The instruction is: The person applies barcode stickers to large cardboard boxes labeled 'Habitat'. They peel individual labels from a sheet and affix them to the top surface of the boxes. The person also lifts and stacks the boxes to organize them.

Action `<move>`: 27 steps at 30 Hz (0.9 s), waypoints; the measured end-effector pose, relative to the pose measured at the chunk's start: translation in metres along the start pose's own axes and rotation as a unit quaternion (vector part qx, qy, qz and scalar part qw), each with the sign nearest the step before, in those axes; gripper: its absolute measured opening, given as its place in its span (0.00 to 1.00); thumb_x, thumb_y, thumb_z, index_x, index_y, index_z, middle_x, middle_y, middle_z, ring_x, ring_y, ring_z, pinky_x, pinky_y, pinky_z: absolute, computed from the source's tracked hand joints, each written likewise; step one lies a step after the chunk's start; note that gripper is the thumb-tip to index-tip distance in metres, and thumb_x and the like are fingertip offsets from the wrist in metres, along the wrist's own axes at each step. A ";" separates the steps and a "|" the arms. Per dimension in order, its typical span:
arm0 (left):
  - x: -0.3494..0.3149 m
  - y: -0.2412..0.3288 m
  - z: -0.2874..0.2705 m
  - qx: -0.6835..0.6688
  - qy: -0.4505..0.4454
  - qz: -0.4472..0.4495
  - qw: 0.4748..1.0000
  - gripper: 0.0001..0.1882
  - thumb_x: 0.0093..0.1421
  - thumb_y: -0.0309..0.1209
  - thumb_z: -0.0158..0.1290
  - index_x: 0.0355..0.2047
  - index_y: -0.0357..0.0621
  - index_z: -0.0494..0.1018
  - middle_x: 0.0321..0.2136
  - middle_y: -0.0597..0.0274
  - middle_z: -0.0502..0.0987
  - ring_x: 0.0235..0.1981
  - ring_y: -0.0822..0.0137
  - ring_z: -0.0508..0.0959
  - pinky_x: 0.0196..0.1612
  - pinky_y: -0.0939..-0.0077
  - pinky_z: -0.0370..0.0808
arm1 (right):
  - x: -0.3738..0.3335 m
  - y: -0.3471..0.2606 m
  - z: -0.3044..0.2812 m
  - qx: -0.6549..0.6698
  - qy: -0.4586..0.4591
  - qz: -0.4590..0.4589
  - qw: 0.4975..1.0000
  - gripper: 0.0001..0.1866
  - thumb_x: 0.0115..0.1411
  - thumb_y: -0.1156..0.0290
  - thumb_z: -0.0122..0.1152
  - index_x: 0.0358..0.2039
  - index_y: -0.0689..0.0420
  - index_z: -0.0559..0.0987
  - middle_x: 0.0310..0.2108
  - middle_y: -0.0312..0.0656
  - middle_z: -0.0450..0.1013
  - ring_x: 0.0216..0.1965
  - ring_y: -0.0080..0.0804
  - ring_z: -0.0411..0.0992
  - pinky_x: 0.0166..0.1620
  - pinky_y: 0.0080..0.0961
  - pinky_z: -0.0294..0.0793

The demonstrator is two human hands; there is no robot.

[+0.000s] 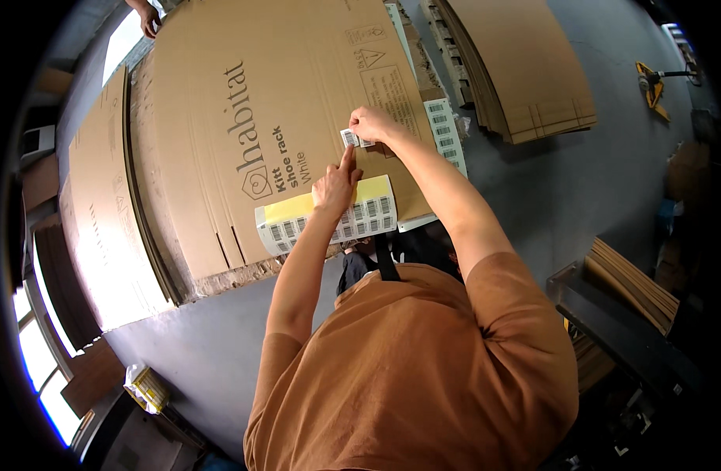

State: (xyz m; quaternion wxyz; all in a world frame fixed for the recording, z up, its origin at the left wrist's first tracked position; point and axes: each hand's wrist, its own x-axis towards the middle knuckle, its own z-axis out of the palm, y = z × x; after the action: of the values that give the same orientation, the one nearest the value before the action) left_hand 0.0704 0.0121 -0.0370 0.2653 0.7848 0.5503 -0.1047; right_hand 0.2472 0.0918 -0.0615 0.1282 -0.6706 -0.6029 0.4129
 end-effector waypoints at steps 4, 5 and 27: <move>0.004 0.005 0.000 0.020 -0.024 -0.025 0.999 0.35 0.64 0.55 0.43 0.68 0.75 0.44 0.40 0.52 0.75 0.33 0.54 0.81 0.34 0.57 0.79 | -0.002 -0.005 0.003 -0.004 0.005 0.042 0.999 0.06 0.52 0.68 0.60 0.29 0.54 0.81 0.32 0.45 0.78 0.35 0.42 0.77 0.39 0.36 0.75; 0.004 0.007 -0.001 0.025 -0.028 -0.027 0.999 0.35 0.64 0.55 0.44 0.68 0.75 0.44 0.40 0.52 0.75 0.34 0.54 0.81 0.34 0.56 0.79 | -0.005 -0.007 0.003 -0.030 0.009 0.035 0.999 0.07 0.53 0.67 0.61 0.31 0.55 0.80 0.32 0.45 0.78 0.36 0.43 0.77 0.39 0.37 0.75; -0.165 -0.109 0.043 -0.057 0.186 0.081 0.978 0.09 0.62 0.33 0.49 0.40 0.45 0.68 0.46 0.58 0.71 0.26 0.51 0.79 0.28 0.58 0.79 | -0.162 -0.066 0.149 0.525 0.158 0.108 0.829 0.23 0.55 0.82 0.62 0.50 0.65 0.66 0.34 0.43 0.74 0.34 0.25 0.73 0.36 0.20 0.74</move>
State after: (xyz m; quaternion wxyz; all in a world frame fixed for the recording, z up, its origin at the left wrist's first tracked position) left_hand -0.0856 -0.1166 -0.0299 0.2100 0.8162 0.5296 0.0965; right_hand 0.1059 -0.0888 -0.0458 0.5091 -0.6189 -0.1906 0.5670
